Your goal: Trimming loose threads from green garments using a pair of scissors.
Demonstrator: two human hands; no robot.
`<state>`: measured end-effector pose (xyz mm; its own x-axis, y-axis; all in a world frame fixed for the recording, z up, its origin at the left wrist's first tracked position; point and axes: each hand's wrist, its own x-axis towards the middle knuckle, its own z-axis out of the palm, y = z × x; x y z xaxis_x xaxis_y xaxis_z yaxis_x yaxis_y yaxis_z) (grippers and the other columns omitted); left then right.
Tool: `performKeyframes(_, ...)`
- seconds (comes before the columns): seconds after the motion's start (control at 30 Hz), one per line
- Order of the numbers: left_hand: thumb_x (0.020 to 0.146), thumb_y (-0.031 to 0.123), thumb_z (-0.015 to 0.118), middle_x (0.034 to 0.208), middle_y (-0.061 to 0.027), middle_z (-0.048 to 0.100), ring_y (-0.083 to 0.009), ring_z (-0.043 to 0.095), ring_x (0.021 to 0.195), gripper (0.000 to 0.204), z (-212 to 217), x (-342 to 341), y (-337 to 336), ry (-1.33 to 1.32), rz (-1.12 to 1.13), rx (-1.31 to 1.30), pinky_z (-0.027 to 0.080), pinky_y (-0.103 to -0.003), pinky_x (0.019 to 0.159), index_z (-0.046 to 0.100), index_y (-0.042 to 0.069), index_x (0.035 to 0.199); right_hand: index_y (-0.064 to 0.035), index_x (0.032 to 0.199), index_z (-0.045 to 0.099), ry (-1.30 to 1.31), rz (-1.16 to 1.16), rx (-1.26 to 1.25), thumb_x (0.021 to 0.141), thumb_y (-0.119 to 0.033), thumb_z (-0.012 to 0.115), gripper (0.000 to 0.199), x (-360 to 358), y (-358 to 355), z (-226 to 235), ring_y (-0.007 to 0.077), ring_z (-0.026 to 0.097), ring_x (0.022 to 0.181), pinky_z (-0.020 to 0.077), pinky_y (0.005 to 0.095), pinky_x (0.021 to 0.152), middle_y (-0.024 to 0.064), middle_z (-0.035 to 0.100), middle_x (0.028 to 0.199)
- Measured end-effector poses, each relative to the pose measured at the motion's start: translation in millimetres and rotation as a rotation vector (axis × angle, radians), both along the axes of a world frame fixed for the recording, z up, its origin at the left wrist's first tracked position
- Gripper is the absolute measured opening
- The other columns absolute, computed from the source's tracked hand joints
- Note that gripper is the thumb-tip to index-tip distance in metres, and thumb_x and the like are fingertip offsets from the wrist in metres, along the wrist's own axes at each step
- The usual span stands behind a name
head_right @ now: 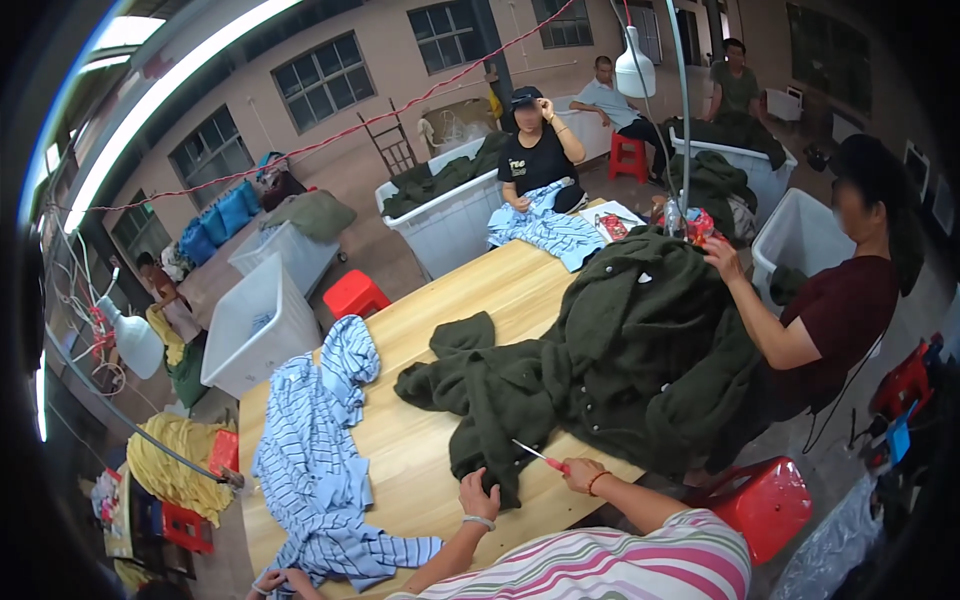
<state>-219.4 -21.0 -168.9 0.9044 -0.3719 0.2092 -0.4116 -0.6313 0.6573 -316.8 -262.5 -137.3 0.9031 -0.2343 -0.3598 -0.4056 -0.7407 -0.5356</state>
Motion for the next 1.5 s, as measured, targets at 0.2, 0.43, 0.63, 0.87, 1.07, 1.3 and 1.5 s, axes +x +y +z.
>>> performKeyframes(0.2,0.073,0.036,0.069,0.139,-0.0199,0.033,-0.0393,0.030,0.128,0.072,-49.8,-32.6,86.5,0.199,0.034,0.332,0.028,-0.051,0.101,0.037,0.016,0.134,-0.0094,0.100,0.060,0.020,-0.019,-0.146,0.078,-0.017,0.054,0.024,19.4,9.0,-3.2,0.0336,0.061,0.092,0.0474,0.0434,0.078,0.0172,0.064,0.095)
performKeyframes(0.43,0.075,0.065,0.053,0.152,-0.0160,0.006,-0.0406,0.005,0.138,0.087,-74.6,-66.7,118.1,0.269,-0.096,0.595,0.011,-0.062,0.103,0.019,0.027,0.145,-0.0041,0.097,0.055,-0.131,-0.005,-0.222,0.076,-0.012,0.054,0.022,28.6,16.2,-24.8,0.0349,0.054,0.098,0.0461,0.0446,0.081,0.0171,0.061,0.095)
performKeyframes(0.63,0.075,0.068,0.050,0.152,-0.0148,0.000,-0.0404,-0.002,0.138,0.089,-58.8,-64.3,109.4,0.325,-0.101,0.657,0.005,-0.063,0.104,0.015,0.027,0.146,-0.0054,0.097,0.054,-0.185,0.000,-0.286,0.073,-0.012,0.057,0.025,25.3,20.7,-38.8,0.0345,0.048,0.101,0.0424,0.0424,0.087,0.0162,0.059,0.097)
performKeyframes(0.87,0.074,0.071,0.048,0.152,-0.0143,-0.004,-0.0401,-0.005,0.138,0.093,-49.2,-58.0,102.6,0.336,-0.088,0.723,0.002,-0.063,0.104,0.012,0.026,0.146,-0.0044,0.099,0.053,-0.198,0.017,-0.298,0.070,-0.015,0.062,0.032,24.4,22.0,-46.2,0.0344,0.048,0.101,0.0435,0.0416,0.085,0.0173,0.059,0.099)
performKeyframes(1.07,0.072,0.074,0.047,0.152,-0.0139,-0.005,-0.0406,-0.004,0.138,0.096,-43.6,-49.7,100.4,0.373,-0.110,0.778,0.005,-0.065,0.103,0.011,0.026,0.146,-0.0046,0.101,0.054,-0.158,0.040,-0.292,0.071,-0.016,0.062,0.033,22.3,24.3,-50.4,0.0349,0.047,0.103,0.0428,0.0421,0.087,0.0174,0.059,0.101)
performKeyframes(1.3,0.070,0.077,0.046,0.152,-0.0140,-0.005,-0.0400,-0.004,0.139,0.100,-39.2,-49.2,92.6,0.381,-0.078,0.839,0.005,-0.066,0.102,0.009,0.024,0.147,-0.0045,0.101,0.055,-0.169,0.061,-0.314,0.071,-0.020,0.062,0.034,19.5,24.8,-50.0,0.0345,0.049,0.100,0.0442,0.0422,0.086,0.0176,0.059,0.101)
performKeyframes(1.5,0.069,0.078,0.047,0.152,-0.0143,-0.005,-0.0403,-0.005,0.138,0.103,-31.4,-53.0,89.9,0.396,-0.060,0.778,0.004,-0.066,0.102,0.009,0.023,0.147,-0.0041,0.102,0.055,-0.130,0.056,-0.267,0.077,-0.014,0.053,0.027,17.8,27.9,-38.8,0.0344,0.048,0.104,0.0427,0.0428,0.088,0.0175,0.059,0.104)
